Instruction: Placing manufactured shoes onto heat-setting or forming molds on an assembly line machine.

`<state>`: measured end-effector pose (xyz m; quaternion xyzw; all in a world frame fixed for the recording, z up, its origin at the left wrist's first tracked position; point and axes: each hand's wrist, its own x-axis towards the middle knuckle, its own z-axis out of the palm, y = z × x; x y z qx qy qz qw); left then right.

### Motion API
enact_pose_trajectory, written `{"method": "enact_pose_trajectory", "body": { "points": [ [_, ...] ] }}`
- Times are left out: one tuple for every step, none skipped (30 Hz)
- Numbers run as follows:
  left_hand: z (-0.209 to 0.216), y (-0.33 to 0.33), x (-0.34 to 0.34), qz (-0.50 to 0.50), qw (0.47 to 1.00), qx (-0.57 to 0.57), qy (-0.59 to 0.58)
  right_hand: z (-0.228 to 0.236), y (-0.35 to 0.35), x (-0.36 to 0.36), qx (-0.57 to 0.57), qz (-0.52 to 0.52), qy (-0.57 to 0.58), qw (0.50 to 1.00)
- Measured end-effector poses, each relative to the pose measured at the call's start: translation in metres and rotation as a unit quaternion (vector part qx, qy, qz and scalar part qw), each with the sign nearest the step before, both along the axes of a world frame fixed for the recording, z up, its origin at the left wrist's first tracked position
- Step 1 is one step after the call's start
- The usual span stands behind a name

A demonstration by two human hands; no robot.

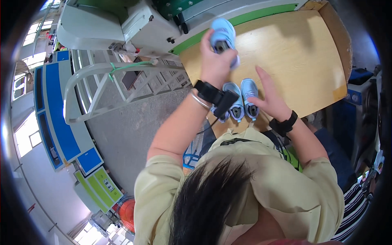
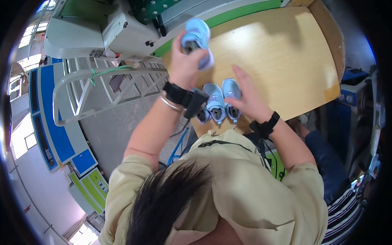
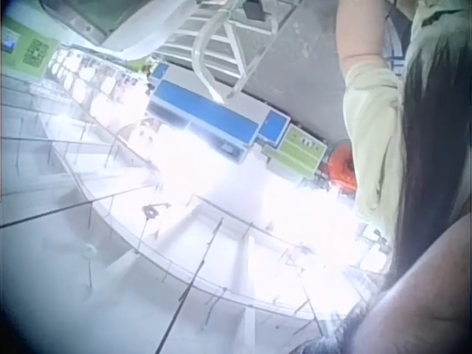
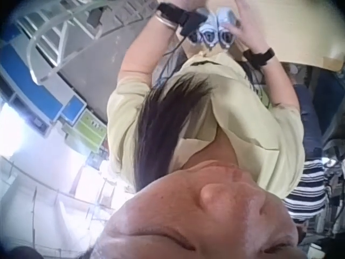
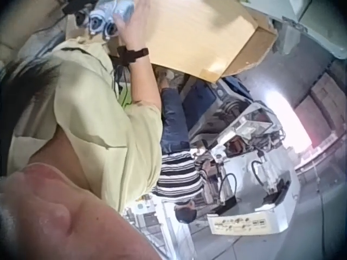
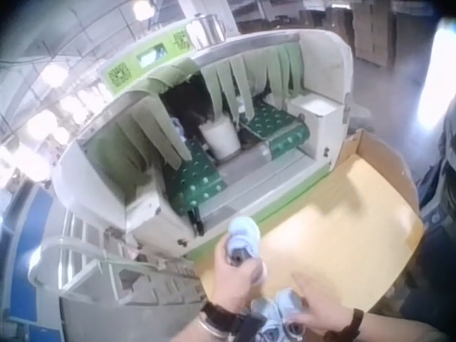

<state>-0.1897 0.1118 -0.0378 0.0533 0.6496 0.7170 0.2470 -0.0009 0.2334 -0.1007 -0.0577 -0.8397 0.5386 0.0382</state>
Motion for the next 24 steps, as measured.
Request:
{"method": "enact_pose_trajectory", "body": {
  "points": [
    [0.011, 0.004, -0.015, 0.008, 0.998, 0.016, 0.057, -0.020, 0.005, 0.004, 0.021, -0.028, -0.060, 0.998],
    [0.022, 0.004, -0.028, 0.019, 0.993, 0.031, 0.114, -0.026, -0.004, 0.008, 0.016, -0.026, -0.061, 0.998],
    [0.031, 0.001, -0.053, 0.027, 0.977, -0.021, 0.208, -0.026, -0.018, 0.020, 0.054, -0.002, -0.097, 0.994],
    [0.038, 0.003, -0.077, 0.035, 0.950, -0.072, 0.302, -0.027, -0.031, 0.030, 0.093, 0.021, -0.131, 0.987],
    [0.054, 0.015, -0.087, 0.074, 0.936, -0.081, 0.334, -0.035, -0.040, 0.037, 0.085, -0.007, -0.118, 0.989],
    [0.068, 0.027, -0.100, 0.117, 0.918, -0.086, 0.369, -0.043, -0.045, 0.039, 0.079, -0.033, -0.099, 0.991],
    [0.071, 0.036, -0.118, 0.155, 0.914, -0.131, 0.353, -0.044, -0.047, 0.037, 0.037, -0.046, -0.091, 0.994],
    [0.057, 0.033, -0.149, 0.172, 0.880, -0.193, 0.398, -0.044, -0.049, 0.032, 0.015, -0.050, -0.077, 0.996],
    [0.051, 0.034, -0.166, 0.197, 0.876, -0.202, 0.392, -0.044, -0.047, 0.029, -0.030, -0.058, -0.085, 0.994],
    [0.047, 0.036, -0.178, 0.218, 0.872, -0.211, 0.383, -0.044, -0.041, 0.029, -0.075, -0.067, -0.096, 0.990],
    [0.042, 0.024, -0.196, 0.188, 0.841, -0.290, 0.418, -0.036, -0.035, 0.026, -0.120, -0.085, -0.112, 0.983],
    [0.038, 0.036, -0.181, 0.183, 0.864, -0.208, 0.421, -0.032, -0.021, 0.028, -0.165, -0.118, -0.138, 0.969],
    [0.041, 0.040, -0.173, 0.169, 0.884, -0.198, 0.389, -0.038, -0.004, 0.030, -0.237, -0.152, -0.126, 0.951],
    [0.047, 0.040, -0.163, 0.154, 0.901, -0.189, 0.359, -0.026, 0.012, 0.024, -0.287, -0.189, -0.131, 0.930],
    [0.049, 0.033, -0.152, 0.145, 0.894, -0.165, 0.391, -0.004, 0.028, 0.014, -0.339, -0.221, -0.135, 0.905],
    [0.048, 0.023, -0.141, 0.137, 0.885, -0.142, 0.423, 0.015, 0.041, -0.004, -0.283, -0.229, -0.049, 0.930],
    [0.044, 0.016, -0.125, 0.120, 0.870, -0.137, 0.459, 0.035, 0.054, -0.026, -0.224, -0.236, 0.037, 0.945],
    [0.037, 0.007, -0.107, 0.101, 0.854, -0.131, 0.493, 0.059, 0.070, -0.051, -0.110, -0.245, 0.102, 0.958],
    [0.022, -0.002, -0.092, 0.075, 0.845, -0.155, 0.507, 0.082, 0.088, -0.080, 0.008, -0.251, 0.164, 0.954],
    [0.007, -0.013, -0.077, 0.052, 0.831, -0.182, 0.523, 0.105, 0.099, -0.118, 0.029, -0.242, 0.245, 0.938],
    [-0.004, -0.023, -0.056, -0.008, 0.842, -0.215, 0.496, 0.125, 0.109, -0.156, 0.051, -0.233, 0.321, 0.916],
    [-0.013, -0.035, -0.033, -0.065, 0.846, -0.249, 0.466, 0.146, 0.113, -0.189, 0.052, -0.251, 0.328, 0.909],
    [-0.024, -0.041, -0.011, -0.142, 0.851, -0.249, 0.440, 0.146, 0.140, -0.219, 0.098, -0.262, 0.362, 0.889],
    [-0.037, -0.047, 0.008, -0.219, 0.849, -0.251, 0.410, 0.145, 0.160, -0.246, 0.136, -0.291, 0.333, 0.887]
  ]
}}
